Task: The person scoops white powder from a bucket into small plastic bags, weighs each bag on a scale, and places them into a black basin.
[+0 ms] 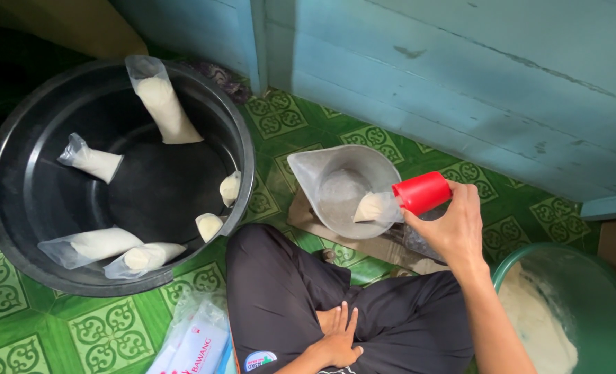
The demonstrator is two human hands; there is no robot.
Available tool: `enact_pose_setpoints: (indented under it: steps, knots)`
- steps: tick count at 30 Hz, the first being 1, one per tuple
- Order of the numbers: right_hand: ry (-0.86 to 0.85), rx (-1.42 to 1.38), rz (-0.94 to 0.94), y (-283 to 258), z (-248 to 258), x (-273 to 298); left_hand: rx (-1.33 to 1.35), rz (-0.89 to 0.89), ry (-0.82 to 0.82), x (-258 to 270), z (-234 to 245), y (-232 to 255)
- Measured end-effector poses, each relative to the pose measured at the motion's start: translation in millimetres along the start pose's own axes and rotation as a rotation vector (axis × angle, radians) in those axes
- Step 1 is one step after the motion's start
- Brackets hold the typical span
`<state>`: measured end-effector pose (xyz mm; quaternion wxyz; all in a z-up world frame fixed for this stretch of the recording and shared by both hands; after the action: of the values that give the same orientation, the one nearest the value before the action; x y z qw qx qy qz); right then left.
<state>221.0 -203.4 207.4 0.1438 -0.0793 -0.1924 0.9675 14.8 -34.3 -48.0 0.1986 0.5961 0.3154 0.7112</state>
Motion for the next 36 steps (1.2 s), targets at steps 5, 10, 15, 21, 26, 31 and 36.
enact_pose_setpoints:
  steps: [5,10,15,21,26,31,36]
  knots:
    - [-0.007,-0.012,-0.015,1,0,0,-0.002,0.008,-0.021,2,2,2]
    - [-0.014,-0.012,0.01,2,-4,1,0.005,0.004,-0.019,4,1,4]
    - [-0.042,-0.015,0.01,-1,-8,1,0.007,0.016,0.017,6,2,4]
    - [0.005,0.011,0.059,-5,-8,3,0.025,0.0,-0.015,5,3,3]
    - [0.008,0.001,0.058,-7,-5,4,0.001,0.017,-0.004,4,1,3]
    - [-0.032,-0.046,-0.005,-5,0,1,-0.002,0.015,-0.009,7,3,5]
    - [-0.054,-0.105,-0.154,7,11,-1,0.015,0.017,-0.022,12,5,8]
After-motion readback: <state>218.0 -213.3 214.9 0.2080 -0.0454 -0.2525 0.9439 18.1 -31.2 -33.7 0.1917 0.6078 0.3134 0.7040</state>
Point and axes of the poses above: each hand's wrist, its own x-axis away from the middle knuckle, its own z-axis out of the back of the hand, y = z × x, the point moved 6 cm from there along -x, towards the middle knuckle, and after that the axes turned 1 degree about -z, right-handed, at the moved point
